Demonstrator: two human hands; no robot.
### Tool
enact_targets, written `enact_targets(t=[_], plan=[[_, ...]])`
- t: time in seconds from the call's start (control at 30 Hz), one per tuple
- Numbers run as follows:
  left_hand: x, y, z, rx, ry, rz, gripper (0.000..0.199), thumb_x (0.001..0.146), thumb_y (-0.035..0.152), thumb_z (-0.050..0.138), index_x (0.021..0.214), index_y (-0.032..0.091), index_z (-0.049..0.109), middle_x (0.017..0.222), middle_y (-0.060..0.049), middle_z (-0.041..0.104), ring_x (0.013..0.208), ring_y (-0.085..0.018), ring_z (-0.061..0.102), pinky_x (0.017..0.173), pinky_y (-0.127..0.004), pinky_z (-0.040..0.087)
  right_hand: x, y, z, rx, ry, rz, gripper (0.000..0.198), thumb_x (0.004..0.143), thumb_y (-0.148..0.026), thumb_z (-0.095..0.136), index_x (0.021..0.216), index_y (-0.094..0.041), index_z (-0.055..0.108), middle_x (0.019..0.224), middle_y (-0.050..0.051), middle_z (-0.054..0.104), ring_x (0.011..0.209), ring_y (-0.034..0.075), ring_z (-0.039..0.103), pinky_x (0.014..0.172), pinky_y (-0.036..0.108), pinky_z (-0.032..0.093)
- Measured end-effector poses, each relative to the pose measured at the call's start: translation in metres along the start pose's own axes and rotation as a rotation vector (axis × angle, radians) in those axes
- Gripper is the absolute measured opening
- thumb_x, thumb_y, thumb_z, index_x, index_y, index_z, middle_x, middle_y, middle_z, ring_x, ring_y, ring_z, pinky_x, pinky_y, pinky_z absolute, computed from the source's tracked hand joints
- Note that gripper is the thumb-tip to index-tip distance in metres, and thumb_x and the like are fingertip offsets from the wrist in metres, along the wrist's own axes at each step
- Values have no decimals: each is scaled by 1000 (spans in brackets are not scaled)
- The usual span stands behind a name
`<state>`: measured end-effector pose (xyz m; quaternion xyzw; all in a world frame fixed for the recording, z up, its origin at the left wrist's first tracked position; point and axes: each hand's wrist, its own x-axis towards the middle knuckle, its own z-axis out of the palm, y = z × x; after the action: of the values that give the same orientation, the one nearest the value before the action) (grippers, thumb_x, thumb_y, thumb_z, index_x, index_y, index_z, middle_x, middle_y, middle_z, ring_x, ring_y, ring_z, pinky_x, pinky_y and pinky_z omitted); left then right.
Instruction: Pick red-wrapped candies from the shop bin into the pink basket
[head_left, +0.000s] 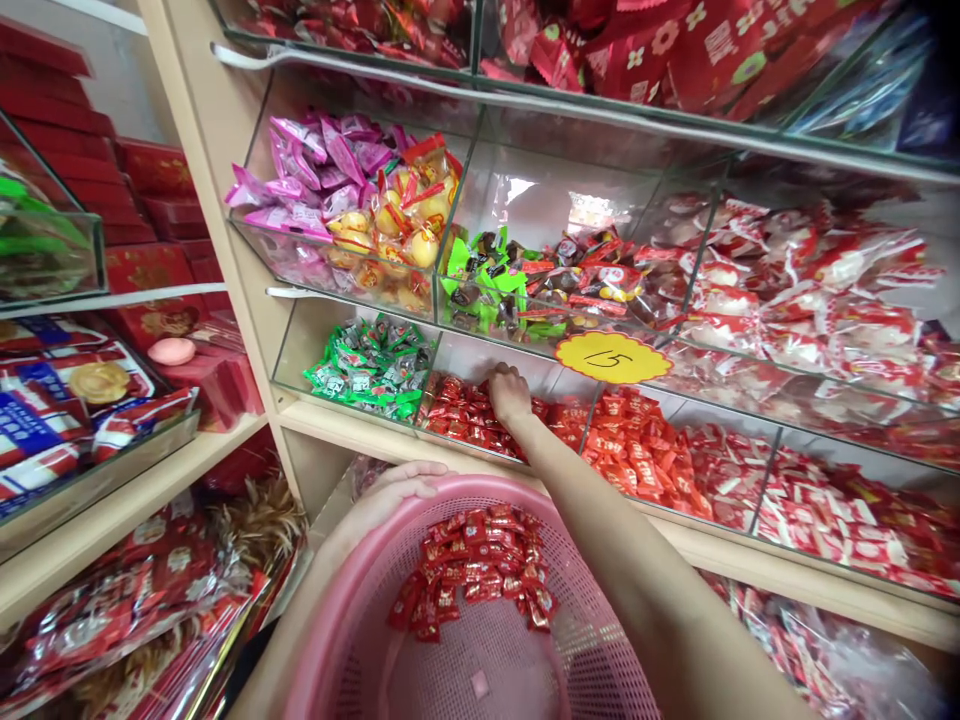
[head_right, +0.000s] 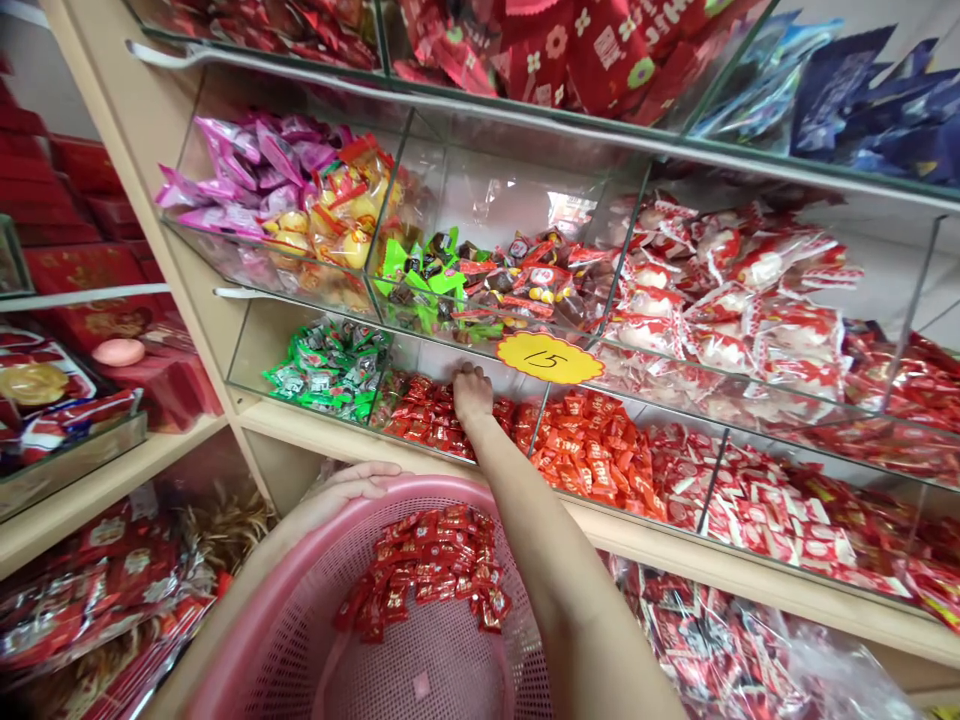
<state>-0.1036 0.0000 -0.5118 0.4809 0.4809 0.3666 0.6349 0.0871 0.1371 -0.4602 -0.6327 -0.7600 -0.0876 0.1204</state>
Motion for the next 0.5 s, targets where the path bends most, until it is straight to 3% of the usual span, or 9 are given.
enact_targets(t=[0.3,0.5], plan=[[3,-8,-3,-7,-34,12,45,65,23,63,110,14,60,119,-7,62,115,-22,53,100,-28,37,-5,7,4,29,14,25,31,90,-11,34,106,-14,60,109,13,59,102,23,48,82,33,38],[6,-10,-3,-44,-17,-22,46,63,23,64,108,14,60,116,-6,63,112,-22,54,94,-27,41,-7,6,2,106,80,78,30,90,-13,34,105,-15,60,107,13,59,100,22,50,80,32,39]])
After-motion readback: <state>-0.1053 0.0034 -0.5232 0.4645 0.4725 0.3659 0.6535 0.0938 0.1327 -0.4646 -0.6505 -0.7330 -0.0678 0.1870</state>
